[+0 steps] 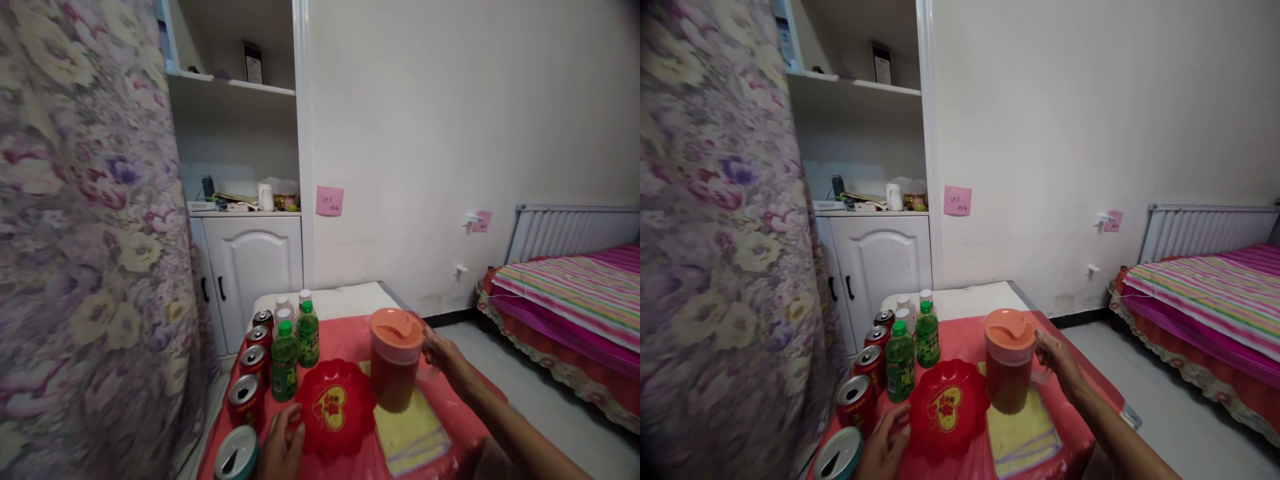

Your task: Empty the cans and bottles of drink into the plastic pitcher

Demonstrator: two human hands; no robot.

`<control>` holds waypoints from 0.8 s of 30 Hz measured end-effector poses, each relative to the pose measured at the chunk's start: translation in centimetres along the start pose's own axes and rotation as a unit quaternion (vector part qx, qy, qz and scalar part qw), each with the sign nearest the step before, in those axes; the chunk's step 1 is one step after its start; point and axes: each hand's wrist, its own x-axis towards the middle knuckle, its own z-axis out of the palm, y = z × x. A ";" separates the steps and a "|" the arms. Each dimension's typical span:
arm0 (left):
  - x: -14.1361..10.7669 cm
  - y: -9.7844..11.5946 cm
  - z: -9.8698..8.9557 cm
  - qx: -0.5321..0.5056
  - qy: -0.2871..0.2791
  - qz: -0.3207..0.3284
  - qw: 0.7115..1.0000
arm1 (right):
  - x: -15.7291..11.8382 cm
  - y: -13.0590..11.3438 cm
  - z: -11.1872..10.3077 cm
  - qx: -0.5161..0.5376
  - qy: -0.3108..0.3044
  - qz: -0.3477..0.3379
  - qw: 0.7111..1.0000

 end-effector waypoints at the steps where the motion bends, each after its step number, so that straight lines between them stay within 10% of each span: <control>1: 0.0 0.0 0.1 -0.001 0.004 -0.002 1.000 | -0.1 0.3 0.1 0.017 0.015 -0.012 1.000; 24: 0.2 0.7 -0.2 0.010 -0.031 -0.024 0.999 | 2.8 1.4 -0.3 0.181 0.083 -0.027 0.980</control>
